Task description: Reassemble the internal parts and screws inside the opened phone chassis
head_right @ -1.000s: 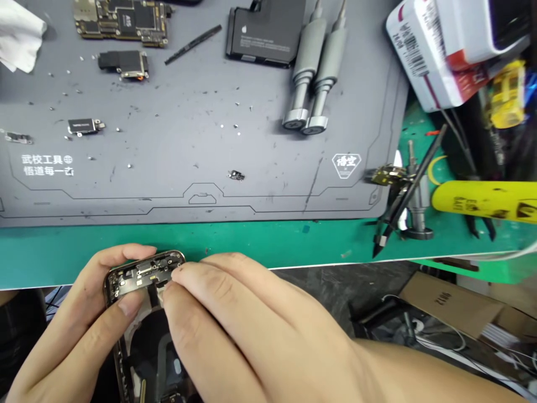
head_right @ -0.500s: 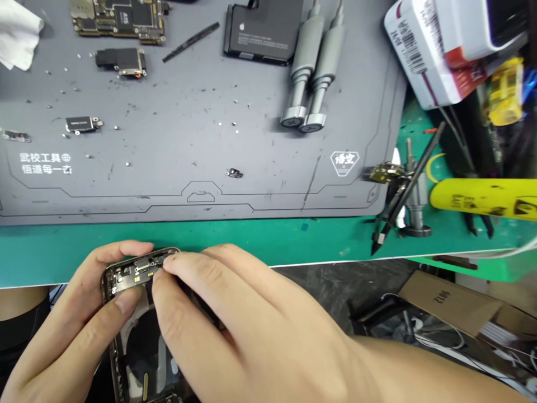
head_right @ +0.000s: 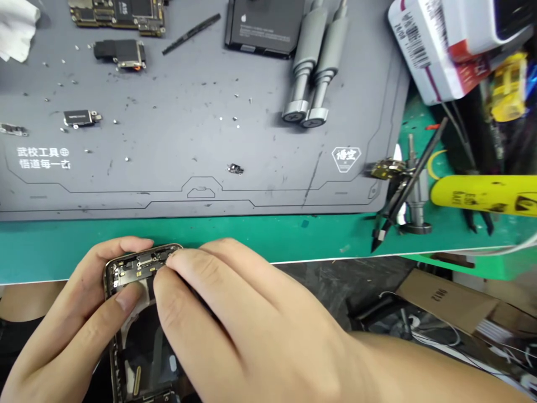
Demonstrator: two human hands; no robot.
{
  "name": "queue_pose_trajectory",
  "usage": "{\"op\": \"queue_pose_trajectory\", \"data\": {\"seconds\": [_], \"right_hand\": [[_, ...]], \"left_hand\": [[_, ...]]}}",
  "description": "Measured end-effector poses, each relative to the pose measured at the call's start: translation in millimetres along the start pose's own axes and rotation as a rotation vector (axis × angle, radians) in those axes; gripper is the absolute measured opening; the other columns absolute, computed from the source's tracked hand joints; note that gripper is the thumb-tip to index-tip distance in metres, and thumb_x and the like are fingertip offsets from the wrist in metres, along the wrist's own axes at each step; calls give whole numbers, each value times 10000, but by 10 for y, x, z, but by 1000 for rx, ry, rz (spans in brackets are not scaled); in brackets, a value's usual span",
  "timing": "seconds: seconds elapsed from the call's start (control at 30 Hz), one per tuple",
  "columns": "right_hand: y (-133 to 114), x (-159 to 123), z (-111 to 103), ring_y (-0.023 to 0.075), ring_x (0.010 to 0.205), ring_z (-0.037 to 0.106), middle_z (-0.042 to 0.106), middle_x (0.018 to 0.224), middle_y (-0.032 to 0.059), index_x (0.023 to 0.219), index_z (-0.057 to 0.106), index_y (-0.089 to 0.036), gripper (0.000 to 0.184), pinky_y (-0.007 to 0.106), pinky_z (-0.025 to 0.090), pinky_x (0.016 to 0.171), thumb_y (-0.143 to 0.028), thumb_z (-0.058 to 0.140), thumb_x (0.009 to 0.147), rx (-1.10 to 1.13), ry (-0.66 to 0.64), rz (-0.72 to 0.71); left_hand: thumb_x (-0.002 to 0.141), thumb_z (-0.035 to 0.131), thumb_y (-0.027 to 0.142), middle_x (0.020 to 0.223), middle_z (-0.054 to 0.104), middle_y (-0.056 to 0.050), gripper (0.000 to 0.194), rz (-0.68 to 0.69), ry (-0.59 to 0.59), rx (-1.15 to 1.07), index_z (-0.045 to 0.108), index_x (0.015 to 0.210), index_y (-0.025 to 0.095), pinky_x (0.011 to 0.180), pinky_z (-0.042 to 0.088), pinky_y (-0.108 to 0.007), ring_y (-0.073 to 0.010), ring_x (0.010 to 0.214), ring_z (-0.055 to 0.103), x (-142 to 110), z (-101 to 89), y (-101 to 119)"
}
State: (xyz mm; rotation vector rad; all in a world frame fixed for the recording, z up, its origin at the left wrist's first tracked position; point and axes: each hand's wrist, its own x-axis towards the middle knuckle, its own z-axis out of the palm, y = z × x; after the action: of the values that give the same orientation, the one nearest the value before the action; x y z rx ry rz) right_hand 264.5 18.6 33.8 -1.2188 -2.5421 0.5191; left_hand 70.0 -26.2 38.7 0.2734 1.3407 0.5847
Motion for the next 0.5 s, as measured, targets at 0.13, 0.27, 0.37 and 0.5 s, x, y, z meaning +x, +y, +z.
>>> {"op": "queue_pose_trajectory", "data": {"seconds": [0.13, 0.27, 0.37, 0.5], "right_hand": [[74, -157, -14, 255, 988, 834, 888, 1121, 80, 1132, 896, -247, 307, 363, 772, 959, -188, 595, 1157, 39, 106, -23], [144, -187, -10, 209, 961, 840, 906, 1109, 61, 1101, 905, -186, 327, 288, 756, 992, -133, 585, 1146, 34, 80, -97], [159, -156, -5, 206, 959, 851, 917, 1086, 43, 1062, 916, -212, 318, 279, 756, 975, -178, 615, 1158, 11, 30, -134], [150, -157, -6, 200, 929, 847, 913, 1097, 44, 1090, 917, -214, 287, 264, 748, 988, -191, 637, 1149, 35, 42, -102]], "left_hand": [[1118, 793, 607, 1355, 866, 2, 409, -8, -15, 15, 707, 1456, 392, 879, 696, -207, -161, 975, 802, 66, -61, -30], [1186, 703, 542, 1352, 854, 17, 297, 18, -82, 77, 676, 1453, 416, 913, 697, -192, -150, 1043, 814, 95, -93, -28], [1199, 678, 530, 1423, 829, 39, 264, 44, -3, 186, 699, 1443, 432, 896, 678, -172, -133, 1034, 783, 81, -75, -10], [1183, 702, 502, 1480, 816, 31, 264, 39, 88, 197, 731, 1430, 415, 943, 682, -208, -178, 1184, 786, 43, -26, -2]]}}
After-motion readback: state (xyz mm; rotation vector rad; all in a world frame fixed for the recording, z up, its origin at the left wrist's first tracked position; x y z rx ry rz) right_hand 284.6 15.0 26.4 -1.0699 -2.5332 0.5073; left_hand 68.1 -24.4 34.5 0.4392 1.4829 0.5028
